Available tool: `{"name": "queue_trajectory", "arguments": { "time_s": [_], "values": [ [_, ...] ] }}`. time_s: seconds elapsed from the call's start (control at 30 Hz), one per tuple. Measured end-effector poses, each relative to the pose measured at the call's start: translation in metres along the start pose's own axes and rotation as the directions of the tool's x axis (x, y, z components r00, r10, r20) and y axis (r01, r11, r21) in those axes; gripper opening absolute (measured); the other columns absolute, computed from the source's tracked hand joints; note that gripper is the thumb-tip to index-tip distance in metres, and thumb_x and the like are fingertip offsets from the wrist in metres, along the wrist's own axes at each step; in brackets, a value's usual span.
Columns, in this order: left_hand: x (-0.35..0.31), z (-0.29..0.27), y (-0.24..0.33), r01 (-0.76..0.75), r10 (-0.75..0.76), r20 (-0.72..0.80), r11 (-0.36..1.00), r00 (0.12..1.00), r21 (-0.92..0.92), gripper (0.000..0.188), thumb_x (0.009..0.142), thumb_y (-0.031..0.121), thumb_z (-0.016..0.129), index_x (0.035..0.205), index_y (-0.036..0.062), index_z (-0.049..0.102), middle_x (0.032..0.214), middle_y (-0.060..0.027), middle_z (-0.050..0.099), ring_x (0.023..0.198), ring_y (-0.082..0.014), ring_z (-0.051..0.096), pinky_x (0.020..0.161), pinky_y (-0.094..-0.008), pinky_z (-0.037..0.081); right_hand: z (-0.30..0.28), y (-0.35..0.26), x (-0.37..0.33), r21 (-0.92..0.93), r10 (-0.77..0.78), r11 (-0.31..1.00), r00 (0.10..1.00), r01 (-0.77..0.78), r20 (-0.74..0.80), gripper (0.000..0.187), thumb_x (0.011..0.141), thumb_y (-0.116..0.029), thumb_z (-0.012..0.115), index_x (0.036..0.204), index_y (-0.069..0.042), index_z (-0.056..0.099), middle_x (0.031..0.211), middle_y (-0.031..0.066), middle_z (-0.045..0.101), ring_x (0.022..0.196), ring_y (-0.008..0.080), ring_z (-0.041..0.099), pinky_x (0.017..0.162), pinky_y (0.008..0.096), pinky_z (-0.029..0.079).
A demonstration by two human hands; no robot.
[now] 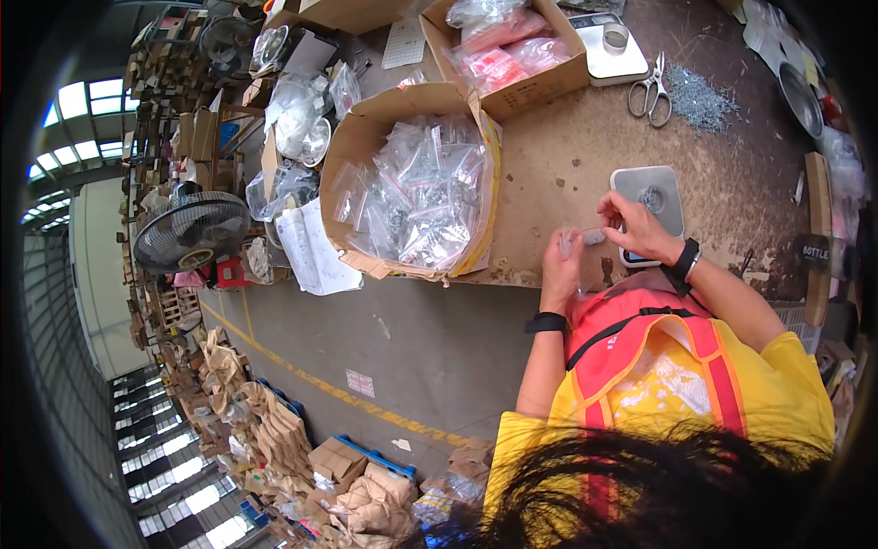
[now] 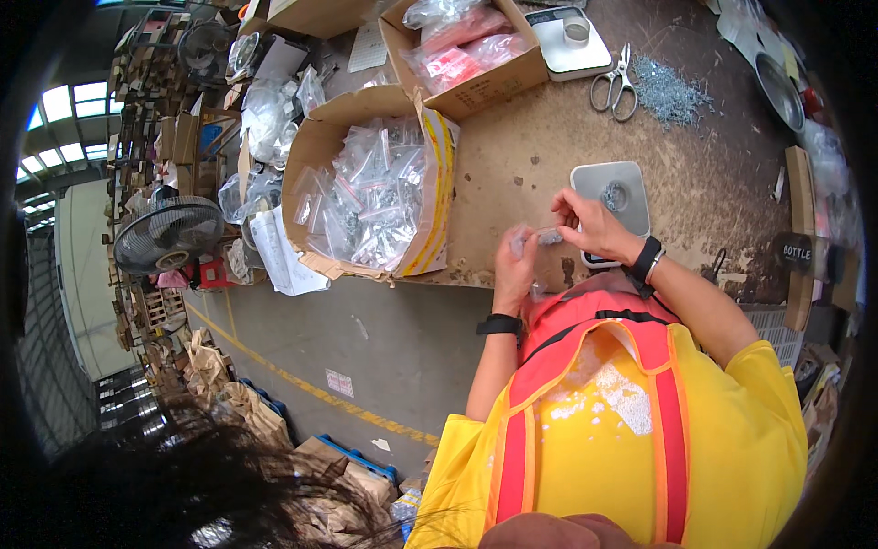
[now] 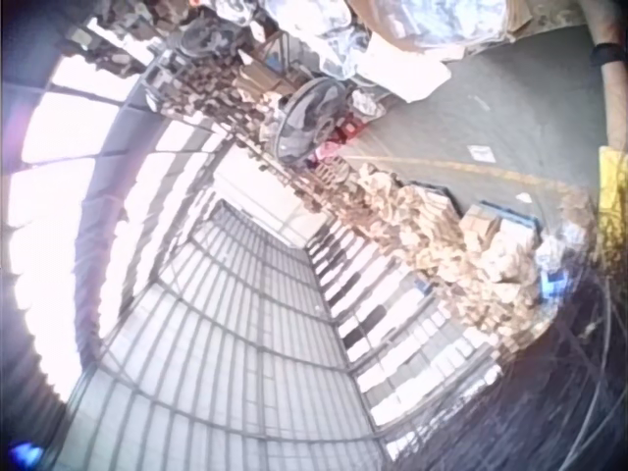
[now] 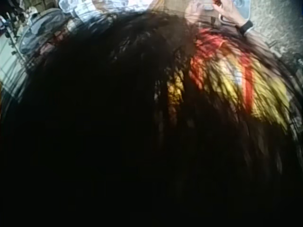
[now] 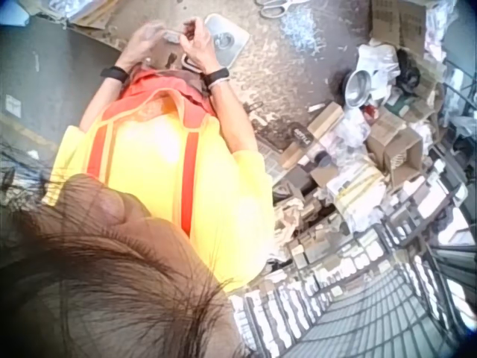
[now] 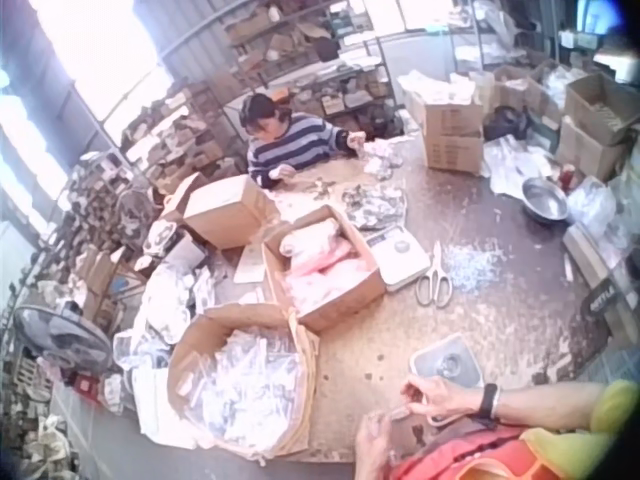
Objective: Weighing and putting small metal parts into plastic bags.
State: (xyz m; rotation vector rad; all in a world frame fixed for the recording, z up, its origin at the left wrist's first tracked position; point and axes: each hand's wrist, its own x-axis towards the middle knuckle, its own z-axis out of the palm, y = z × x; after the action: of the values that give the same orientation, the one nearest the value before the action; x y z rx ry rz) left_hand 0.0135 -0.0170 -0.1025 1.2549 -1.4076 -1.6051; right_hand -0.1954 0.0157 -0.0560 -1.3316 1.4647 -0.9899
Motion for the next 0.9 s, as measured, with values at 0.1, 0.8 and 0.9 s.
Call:
{"name": "queue_trajectory", "arguments": {
  "time_s": [0.1,0.8,0.9],
  "values": [
    [0.002,0.001,0.000,-0.002,-0.004,0.093,0.998,0.996,0.064,0.018,0.100,0.017,0.068,0.111,0.0030,0.064,0.094,0.0012,0.064,0.086,-0.0079,0.058,0.078,-0.0250,0.048,-0.001,0.005,0.002,0.015,-0.018,1.000,0.999,0.017,0.048,0.027,0.085,-0.002,0.065,0.108,-0.002,0.052,0.081,0.0072,0.062,0.076,0.0176,0.065,0.071,0.0315,0.053],
    [-0.001,-0.014,0.130,-0.254,0.254,0.036,0.928,0.966,0.273,0.013,0.098,0.013,0.069,0.102,0.0012,0.066,0.091,-0.0024,0.066,0.082,-0.0086,0.058,0.075,-0.0259,0.049,-0.047,-0.060,0.012,-0.134,-0.204,0.972,0.977,0.194,-0.067,0.007,0.083,-0.005,0.069,0.084,-0.001,0.063,0.076,0.0095,0.060,0.075,0.0221,0.062,0.067,0.0338,0.049],
    [0.005,-0.056,0.186,-0.329,0.412,-0.240,0.888,0.879,0.322,0.014,0.099,0.013,0.068,0.102,-0.0003,0.067,0.089,-0.0042,0.063,0.079,-0.0176,0.060,0.076,-0.0327,0.050,-0.082,-0.058,0.019,-0.234,-0.249,0.950,0.954,0.207,-0.169,0.007,0.086,-0.006,0.068,0.087,0.000,0.064,0.081,0.0083,0.063,0.076,0.0175,0.063,0.067,0.0311,0.049]
  ]
}}
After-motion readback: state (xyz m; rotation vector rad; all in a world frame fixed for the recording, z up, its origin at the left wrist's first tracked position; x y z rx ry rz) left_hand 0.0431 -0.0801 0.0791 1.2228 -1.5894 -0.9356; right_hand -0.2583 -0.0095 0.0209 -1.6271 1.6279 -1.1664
